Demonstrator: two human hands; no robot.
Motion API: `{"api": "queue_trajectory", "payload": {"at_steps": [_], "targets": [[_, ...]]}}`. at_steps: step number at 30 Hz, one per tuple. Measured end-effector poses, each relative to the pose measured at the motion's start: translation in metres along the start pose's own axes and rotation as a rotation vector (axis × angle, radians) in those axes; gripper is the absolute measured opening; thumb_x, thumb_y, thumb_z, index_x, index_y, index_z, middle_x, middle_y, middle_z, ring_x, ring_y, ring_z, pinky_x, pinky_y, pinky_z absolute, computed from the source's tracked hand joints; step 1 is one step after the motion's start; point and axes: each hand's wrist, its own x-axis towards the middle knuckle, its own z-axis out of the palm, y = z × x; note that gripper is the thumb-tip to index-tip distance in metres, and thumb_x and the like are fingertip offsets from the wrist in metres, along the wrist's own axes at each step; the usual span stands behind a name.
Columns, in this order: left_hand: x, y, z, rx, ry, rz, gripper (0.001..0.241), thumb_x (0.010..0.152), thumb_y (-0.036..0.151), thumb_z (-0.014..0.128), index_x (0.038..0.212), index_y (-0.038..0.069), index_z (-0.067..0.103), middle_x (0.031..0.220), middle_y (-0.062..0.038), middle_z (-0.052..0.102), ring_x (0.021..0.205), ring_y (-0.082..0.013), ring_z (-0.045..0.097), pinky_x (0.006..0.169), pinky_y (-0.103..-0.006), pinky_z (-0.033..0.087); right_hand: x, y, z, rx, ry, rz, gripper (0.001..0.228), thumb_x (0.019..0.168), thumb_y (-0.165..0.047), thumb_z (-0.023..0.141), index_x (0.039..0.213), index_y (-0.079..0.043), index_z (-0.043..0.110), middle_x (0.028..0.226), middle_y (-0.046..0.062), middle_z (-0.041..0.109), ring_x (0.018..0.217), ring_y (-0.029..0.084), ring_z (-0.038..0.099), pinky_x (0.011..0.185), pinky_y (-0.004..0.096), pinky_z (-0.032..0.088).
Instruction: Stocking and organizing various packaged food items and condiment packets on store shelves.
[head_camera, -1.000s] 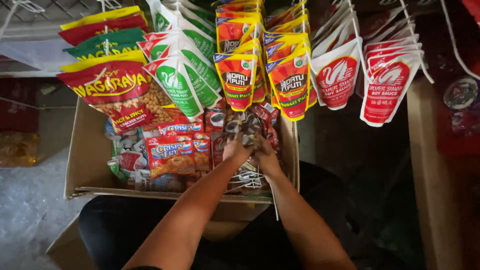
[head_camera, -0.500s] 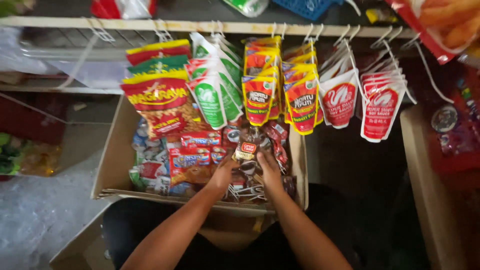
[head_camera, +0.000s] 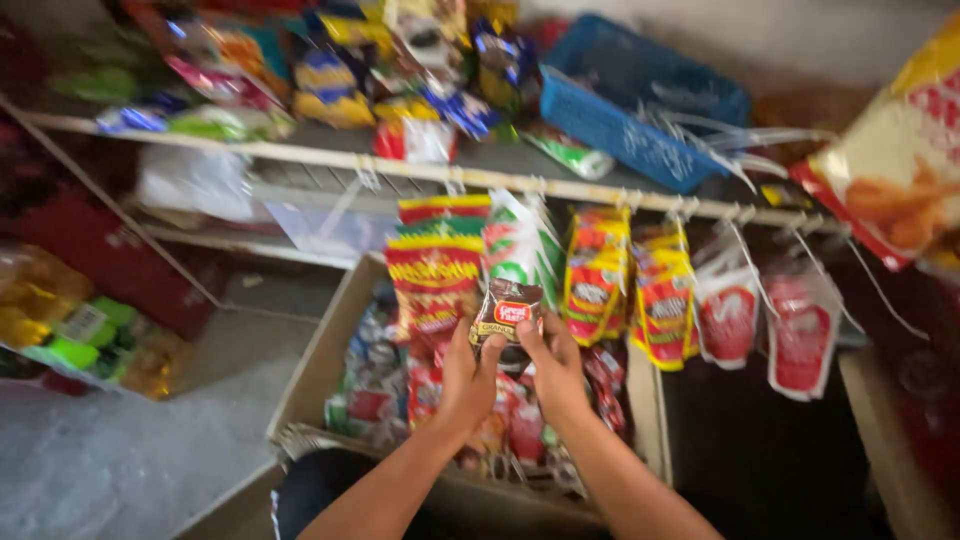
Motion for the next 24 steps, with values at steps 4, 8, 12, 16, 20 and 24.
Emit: {"api": "queue_trajectory", "payload": {"at_steps": [4,8,12,16,20,24], "targets": [[0.033,0.045,-0.041,-0.041,0.053,0.223,0.044,0.102,0.031,0.061,0.131,-0.001,0.055,0.106,-0.02,0.073,0.097,-0.03,0.072,0.083,-0.0412,0.055,0.04,-0.025,0.036,0.15,-0.252,-0.34,0.029,0.103,-0.022,0.059,0.125,-0.003,0.065,0.11,0.003,0.071,0.095,0.01,0.065,0.083,0.025,0.054],[0.087,0.096,-0.08,0.001,0.155,0.432,0.058,0.1,0.028,0.065,0.145,0.0,0.041,0.128,-0.02,0.064,0.114,-0.0299,0.067,0.094,-0.0409,0.054,0.063,-0.085,0.085,0.025,-0.298,-0.505,0.026,0.105,-0.02,0.063,0.118,0.001,0.067,0.104,0.003,0.07,0.092,0.009,0.063,0.078,0.027,0.054],[0.133,0.166,-0.115,-0.124,0.226,0.698,0.06,0.104,0.018,0.067,0.154,0.002,0.038,0.127,-0.016,0.065,0.117,-0.0223,0.064,0.101,-0.0369,0.054,0.061,-0.156,0.138,-0.002,-0.344,-0.625,0.026,0.1,-0.019,0.063,0.12,-0.003,0.066,0.098,-0.001,0.067,0.083,0.006,0.06,0.069,0.025,0.054],[0.169,0.204,-0.132,-0.063,0.228,0.778,0.043,0.106,0.013,0.064,0.146,0.005,0.049,0.125,-0.013,0.068,0.106,-0.018,0.07,0.093,-0.0323,0.057,0.082,-0.19,0.169,-0.086,-0.398,-0.952,0.022,0.107,-0.018,0.061,0.12,0.0,0.066,0.107,0.001,0.07,0.097,0.006,0.063,0.086,0.021,0.052],[0.2,0.216,-0.135,-0.127,0.316,0.769,0.034,0.105,0.012,0.067,0.136,0.005,0.055,0.106,-0.009,0.07,0.092,-0.0144,0.067,0.084,-0.0293,0.057,0.095,-0.212,0.192,0.021,-0.38,-0.825,0.022,0.106,-0.019,0.062,0.115,0.0,0.068,0.097,-0.001,0.069,0.084,0.004,0.057,0.071,0.022,0.046],[0.221,0.219,-0.137,-0.258,0.309,0.734,0.038,0.102,0.011,0.065,0.137,0.005,0.051,0.101,-0.007,0.07,0.089,-0.0114,0.067,0.079,-0.0278,0.056,0.122,-0.213,0.203,0.058,-0.349,-0.865,0.023,0.106,-0.019,0.063,0.114,0.002,0.069,0.098,0.001,0.071,0.087,0.005,0.06,0.075,0.023,0.049]]}}
